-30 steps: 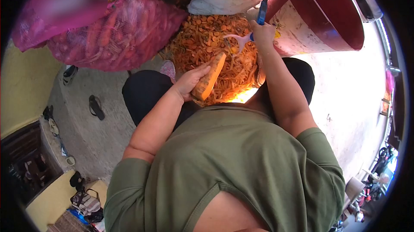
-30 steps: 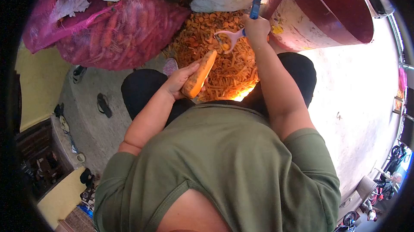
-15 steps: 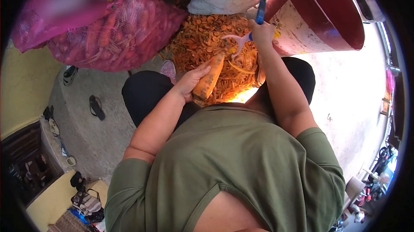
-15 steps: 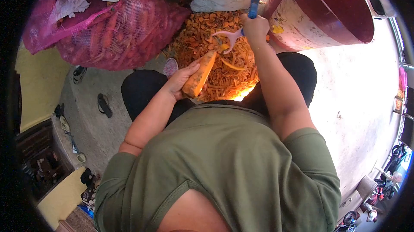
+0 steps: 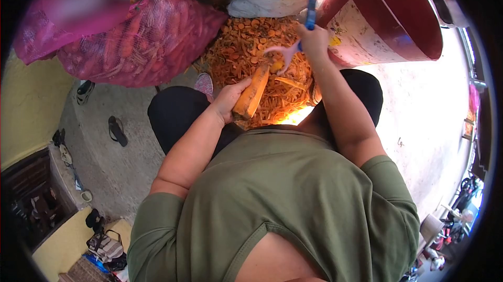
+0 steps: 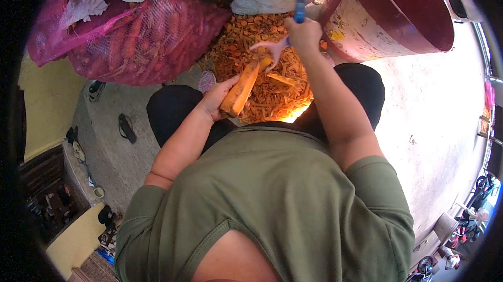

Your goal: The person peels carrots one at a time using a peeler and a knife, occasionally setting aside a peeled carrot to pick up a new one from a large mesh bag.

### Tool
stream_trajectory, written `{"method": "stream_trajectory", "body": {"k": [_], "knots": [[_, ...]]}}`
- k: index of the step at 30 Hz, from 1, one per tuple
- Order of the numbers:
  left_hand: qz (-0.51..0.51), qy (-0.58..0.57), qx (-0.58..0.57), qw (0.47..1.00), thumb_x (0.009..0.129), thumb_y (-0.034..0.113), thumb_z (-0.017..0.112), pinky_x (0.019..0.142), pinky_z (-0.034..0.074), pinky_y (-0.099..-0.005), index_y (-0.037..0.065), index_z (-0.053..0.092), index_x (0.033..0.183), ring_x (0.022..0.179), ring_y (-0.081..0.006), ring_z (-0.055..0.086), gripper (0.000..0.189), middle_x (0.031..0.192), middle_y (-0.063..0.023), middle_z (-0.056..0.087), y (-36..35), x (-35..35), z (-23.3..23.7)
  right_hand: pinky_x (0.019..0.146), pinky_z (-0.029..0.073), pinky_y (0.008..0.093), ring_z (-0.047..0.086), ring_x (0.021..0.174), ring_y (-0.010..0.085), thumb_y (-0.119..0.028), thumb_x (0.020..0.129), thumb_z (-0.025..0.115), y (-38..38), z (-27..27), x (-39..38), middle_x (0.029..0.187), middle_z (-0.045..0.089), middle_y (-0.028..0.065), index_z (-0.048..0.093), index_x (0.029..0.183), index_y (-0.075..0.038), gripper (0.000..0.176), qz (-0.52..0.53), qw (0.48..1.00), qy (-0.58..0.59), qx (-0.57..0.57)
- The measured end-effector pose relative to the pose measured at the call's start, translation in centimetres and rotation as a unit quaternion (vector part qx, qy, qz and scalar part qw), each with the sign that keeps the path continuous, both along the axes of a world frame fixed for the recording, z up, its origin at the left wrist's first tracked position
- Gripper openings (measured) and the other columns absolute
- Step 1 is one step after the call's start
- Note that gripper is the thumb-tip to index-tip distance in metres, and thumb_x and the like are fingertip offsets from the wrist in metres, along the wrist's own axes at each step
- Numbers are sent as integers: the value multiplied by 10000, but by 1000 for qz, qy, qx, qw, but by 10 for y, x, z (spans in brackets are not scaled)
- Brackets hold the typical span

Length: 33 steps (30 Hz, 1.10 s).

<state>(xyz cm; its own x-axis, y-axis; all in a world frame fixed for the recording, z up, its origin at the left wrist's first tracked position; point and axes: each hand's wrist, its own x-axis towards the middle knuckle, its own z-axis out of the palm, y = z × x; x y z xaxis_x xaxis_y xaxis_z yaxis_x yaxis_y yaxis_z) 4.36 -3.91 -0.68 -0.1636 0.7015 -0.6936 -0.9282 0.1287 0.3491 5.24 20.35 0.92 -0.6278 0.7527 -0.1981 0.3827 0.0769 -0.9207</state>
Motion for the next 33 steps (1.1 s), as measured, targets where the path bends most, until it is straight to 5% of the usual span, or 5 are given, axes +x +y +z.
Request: {"method": "stream_trajectory", "body": {"k": [4,14,18,27,33], "knots": [[38,46,-38,997,884,307,389,536,507,-324,36,447,1105,722,-185,591,355,900,-82,558,4,3,7,455,391,280,470,463,115,-209,643,636,-66,23,22,500,504,44,544,577,2,240,204,978,-42,14],[22,56,4,998,874,321,424,655,483,-289,88,447,1156,781,-139,566,367,887,-51,551,4,5,14,466,429,303,525,461,146,-237,657,639,-2,-4,-1,507,535,79,586,608,4,251,11,999,-41,9],[-5,38,-16,999,874,324,424,632,479,-280,95,457,1139,750,-131,559,351,846,-41,540,4,0,6,470,431,298,525,467,141,-220,649,652,-64,13,19,507,535,83,585,620,-3,229,210,975,-77,14],[4,55,-24,998,879,334,409,626,478,-266,77,478,1104,722,-134,569,349,909,-47,564,5,4,3,447,426,293,520,444,123,-212,642,657,0,-2,-1,509,541,63,594,620,-7,216,19,999,-25,19],[49,33,-5,998,886,327,388,610,500,-313,46,427,1143,751,-158,580,383,921,-81,556,10,6,3,550,456,355,563,512,175,-266,619,659,-71,24,18,505,547,108,564,558,-1,288,221,970,-86,59]]}}
